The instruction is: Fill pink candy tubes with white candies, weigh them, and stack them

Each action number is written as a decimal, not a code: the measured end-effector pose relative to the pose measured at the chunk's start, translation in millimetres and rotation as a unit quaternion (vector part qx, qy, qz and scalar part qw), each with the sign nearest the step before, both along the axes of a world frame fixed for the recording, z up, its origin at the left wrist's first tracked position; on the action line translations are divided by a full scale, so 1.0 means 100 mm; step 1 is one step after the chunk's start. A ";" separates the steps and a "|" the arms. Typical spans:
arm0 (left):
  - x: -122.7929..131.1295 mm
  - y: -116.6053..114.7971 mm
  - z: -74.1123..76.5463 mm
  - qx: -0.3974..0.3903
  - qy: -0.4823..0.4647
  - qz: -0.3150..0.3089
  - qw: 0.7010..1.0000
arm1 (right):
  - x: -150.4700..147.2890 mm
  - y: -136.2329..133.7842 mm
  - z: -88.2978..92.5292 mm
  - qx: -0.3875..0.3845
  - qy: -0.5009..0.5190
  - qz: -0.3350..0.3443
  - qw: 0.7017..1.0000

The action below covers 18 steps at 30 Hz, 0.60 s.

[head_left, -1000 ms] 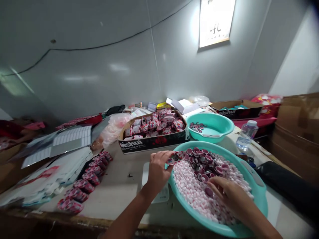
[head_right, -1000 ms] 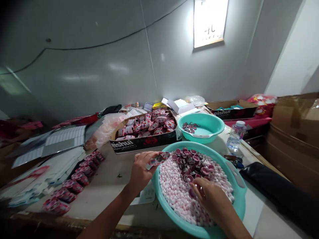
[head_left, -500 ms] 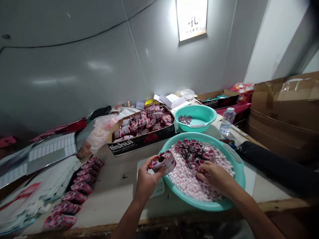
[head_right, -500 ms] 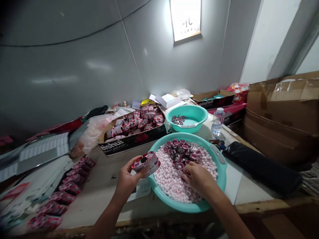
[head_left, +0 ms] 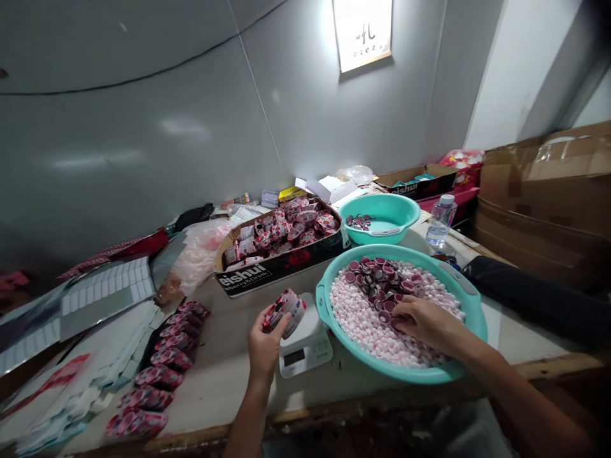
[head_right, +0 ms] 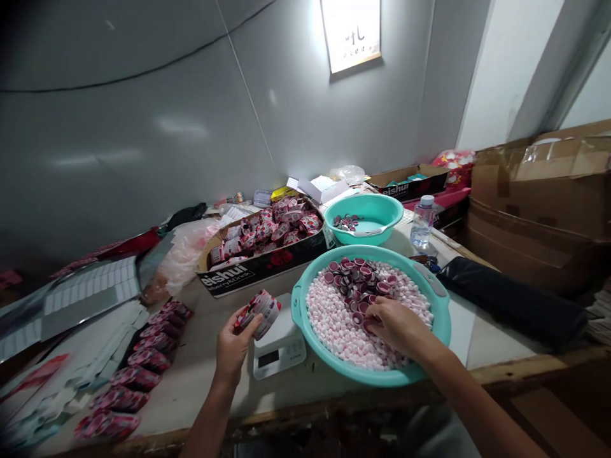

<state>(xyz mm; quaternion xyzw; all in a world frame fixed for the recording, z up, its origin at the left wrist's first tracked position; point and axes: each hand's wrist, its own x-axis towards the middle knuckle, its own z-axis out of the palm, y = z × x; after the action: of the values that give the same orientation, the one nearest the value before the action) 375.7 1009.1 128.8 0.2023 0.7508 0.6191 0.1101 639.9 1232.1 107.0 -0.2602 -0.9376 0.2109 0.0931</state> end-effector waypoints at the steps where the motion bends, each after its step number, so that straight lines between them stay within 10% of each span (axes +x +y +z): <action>1: -0.01 -0.01 -0.02 -0.003 0.001 -0.005 1.000 | 0.00 -0.01 0.00 0.001 0.001 0.002 1.000; 18: -0.32 -0.02 -0.41 -0.069 0.102 -0.019 0.992 | 0.03 -0.04 0.01 -0.020 0.024 0.007 0.999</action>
<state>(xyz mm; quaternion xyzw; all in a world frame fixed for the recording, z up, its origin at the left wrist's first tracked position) 343.8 1007.1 87.7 0.2709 0.7947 0.5400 0.0585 642.9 1228.5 107.8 -0.2501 -0.9326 0.2362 0.1094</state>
